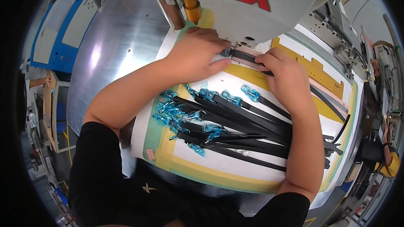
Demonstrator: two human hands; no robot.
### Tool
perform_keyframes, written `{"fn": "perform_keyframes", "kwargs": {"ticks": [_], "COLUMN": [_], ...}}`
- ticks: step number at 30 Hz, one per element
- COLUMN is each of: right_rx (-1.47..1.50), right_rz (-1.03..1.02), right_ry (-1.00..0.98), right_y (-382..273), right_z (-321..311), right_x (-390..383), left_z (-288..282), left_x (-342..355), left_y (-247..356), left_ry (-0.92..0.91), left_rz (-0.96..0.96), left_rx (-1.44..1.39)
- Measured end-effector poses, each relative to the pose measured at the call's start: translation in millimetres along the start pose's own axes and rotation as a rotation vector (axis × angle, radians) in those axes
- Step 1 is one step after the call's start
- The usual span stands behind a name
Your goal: Operating an industrial sewing machine to attach zippers to leather components.
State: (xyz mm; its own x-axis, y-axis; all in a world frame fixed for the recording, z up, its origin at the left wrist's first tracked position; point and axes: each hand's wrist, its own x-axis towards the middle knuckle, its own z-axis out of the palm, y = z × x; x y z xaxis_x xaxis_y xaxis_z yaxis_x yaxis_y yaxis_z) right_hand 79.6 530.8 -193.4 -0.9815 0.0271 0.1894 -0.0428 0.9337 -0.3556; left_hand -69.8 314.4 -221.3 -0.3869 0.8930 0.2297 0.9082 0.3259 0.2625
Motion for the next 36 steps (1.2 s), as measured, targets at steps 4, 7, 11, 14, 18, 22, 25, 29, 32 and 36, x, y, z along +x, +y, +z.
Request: {"fn": "perform_keyframes", "kwargs": {"ticks": [4,7,11,14,18,22,25,29,32,36], "right_rx": [-0.022,-0.06,-0.082,-0.096,-0.142,-0.143,-0.156,-0.156,-0.149,-0.149], "right_rz": [-0.007,-0.017,-0.038,-0.061,-0.088,-0.099,-0.113,-0.096,-0.091,-0.093], "right_ry": [-0.001,-0.007,0.004,0.01,0.014,0.016,0.028,0.02,0.02,0.015], "right_y": [6.8,6.7,6.7,2.7,1.5,3.8,2.9,2.5,3.2,2.8], "right_z": [4.0,4.1,5.1,6.0,7.8,10.1,11.7,12.4,13.1,14.0], "right_x": [2.1,2.6,3.4,6.0,4.3,4.5,5.1,5.3,5.4,5.3], "left_z": [4.4,9.7,22.1,18.5,10.7,10.2,9.9,8.2,8.5,8.5], "left_x": [-2.4,-1.0,2.3,2.9,4.4,5.1,3.9,3.3,3.2,2.7], "left_y": [-3.6,0.3,-8.9,-9.9,1.0,1.9,2.9,5.1,5.1,5.9], "left_ry": [0.111,0.06,0.086,0.055,0.004,-0.002,0.012,0.048,0.045,0.043], "left_rz": [0.041,0.081,0.201,0.196,0.189,0.193,0.204,0.214,0.225,0.228], "left_rx": [0.158,0.071,0.004,0.008,0.08,0.105,0.107,0.126,0.141,0.158]}}
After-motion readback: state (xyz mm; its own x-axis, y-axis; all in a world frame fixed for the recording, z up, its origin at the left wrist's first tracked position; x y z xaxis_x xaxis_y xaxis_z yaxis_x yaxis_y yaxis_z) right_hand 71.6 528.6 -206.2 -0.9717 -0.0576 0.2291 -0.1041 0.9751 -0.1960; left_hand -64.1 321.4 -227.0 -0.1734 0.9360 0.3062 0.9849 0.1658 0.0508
